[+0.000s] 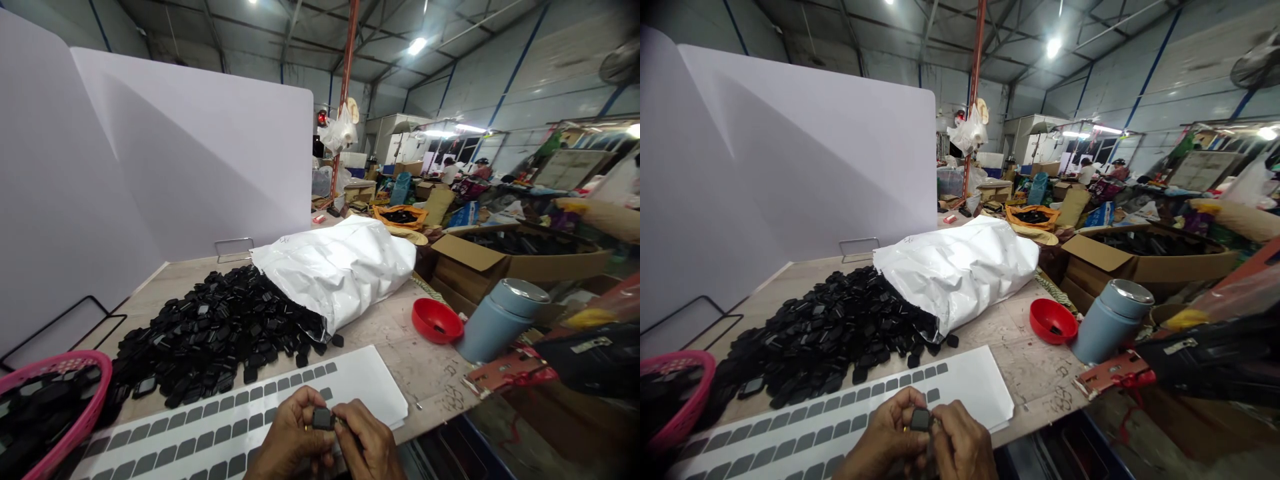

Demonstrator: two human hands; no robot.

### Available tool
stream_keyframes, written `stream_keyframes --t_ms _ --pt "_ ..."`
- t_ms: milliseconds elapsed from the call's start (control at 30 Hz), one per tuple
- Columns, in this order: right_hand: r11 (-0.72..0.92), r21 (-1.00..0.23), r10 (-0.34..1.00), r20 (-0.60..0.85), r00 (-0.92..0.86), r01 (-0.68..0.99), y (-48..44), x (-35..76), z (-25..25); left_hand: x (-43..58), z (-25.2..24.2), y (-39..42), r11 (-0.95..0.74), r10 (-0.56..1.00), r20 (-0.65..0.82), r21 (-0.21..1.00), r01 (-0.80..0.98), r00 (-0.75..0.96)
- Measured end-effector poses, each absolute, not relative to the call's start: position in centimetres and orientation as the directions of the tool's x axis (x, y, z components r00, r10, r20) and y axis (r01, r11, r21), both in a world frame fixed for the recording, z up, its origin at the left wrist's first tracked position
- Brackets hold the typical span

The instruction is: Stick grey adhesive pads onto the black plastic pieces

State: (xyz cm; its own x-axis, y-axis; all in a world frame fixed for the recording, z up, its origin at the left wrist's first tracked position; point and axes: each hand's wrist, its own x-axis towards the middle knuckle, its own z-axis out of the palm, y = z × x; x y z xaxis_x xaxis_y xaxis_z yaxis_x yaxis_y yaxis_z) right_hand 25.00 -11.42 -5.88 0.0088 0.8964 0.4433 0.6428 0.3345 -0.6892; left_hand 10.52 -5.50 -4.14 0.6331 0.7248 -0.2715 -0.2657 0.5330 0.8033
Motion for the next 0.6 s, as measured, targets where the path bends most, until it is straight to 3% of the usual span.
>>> stream_keyframes --t_ms 300,600 --pt "0.338 -0.661 0.901 0.433 -0.027 0.67 -11.4 25.3 -6.1 10.5 -5.0 -5.8 0.508 0.743 -0.242 0.812 -0.289 0.625" --pt "0.307 -0.627 0.941 0.311 -0.131 0.716 -11.5 25.7 -4.5 10.8 -6.1 -5.5 0.487 0.732 -0.202 0.823 -0.292 0.651"
